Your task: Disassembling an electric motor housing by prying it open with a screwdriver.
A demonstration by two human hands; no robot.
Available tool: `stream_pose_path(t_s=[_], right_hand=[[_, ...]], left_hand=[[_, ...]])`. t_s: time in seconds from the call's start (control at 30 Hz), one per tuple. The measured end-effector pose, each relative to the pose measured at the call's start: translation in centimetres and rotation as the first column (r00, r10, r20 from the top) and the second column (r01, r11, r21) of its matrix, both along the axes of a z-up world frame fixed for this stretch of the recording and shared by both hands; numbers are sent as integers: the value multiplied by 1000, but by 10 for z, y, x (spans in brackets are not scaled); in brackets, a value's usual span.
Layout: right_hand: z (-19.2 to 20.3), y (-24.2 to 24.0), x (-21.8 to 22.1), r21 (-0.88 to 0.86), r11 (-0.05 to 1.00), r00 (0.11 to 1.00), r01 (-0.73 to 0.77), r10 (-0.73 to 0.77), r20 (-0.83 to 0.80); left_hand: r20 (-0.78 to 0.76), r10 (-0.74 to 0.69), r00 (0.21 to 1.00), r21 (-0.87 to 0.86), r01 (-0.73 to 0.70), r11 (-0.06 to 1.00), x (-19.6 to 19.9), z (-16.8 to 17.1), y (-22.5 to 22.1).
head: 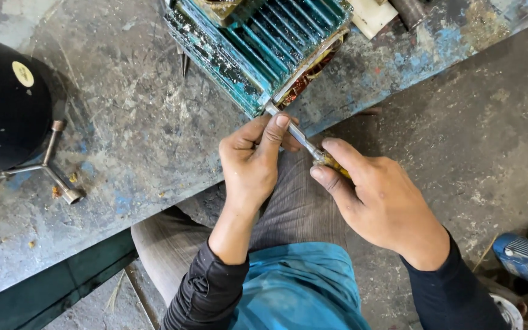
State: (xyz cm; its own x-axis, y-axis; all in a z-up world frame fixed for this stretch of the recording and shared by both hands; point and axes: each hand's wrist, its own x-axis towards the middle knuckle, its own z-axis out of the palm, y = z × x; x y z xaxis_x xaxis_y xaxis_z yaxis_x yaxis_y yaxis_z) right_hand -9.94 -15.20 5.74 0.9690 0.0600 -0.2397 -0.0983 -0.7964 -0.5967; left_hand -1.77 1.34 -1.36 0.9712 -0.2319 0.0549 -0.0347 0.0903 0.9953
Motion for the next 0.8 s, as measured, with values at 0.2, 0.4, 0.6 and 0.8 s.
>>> stream_pose_path(t_s=[0.2,0.4,0.6,0.8], right_hand=[[0,-9,8,138,990,1000,14,-13,-12],[-7,-17,15,241,971,1000,-10,17,-26],[-13,-24,21,272,962,999,-31,39,-25],[-21,-29,21,306,952,999,-31,36,-10]], left_hand=[[34,-9,999,-30,10,1000,4,4,-1],[58,5,998,-10,-4,1000,3,-2,-2],[132,-27,991,-30,31,999,7,-1,2],[160,-44,986,-11,46,999,9,6,1]])
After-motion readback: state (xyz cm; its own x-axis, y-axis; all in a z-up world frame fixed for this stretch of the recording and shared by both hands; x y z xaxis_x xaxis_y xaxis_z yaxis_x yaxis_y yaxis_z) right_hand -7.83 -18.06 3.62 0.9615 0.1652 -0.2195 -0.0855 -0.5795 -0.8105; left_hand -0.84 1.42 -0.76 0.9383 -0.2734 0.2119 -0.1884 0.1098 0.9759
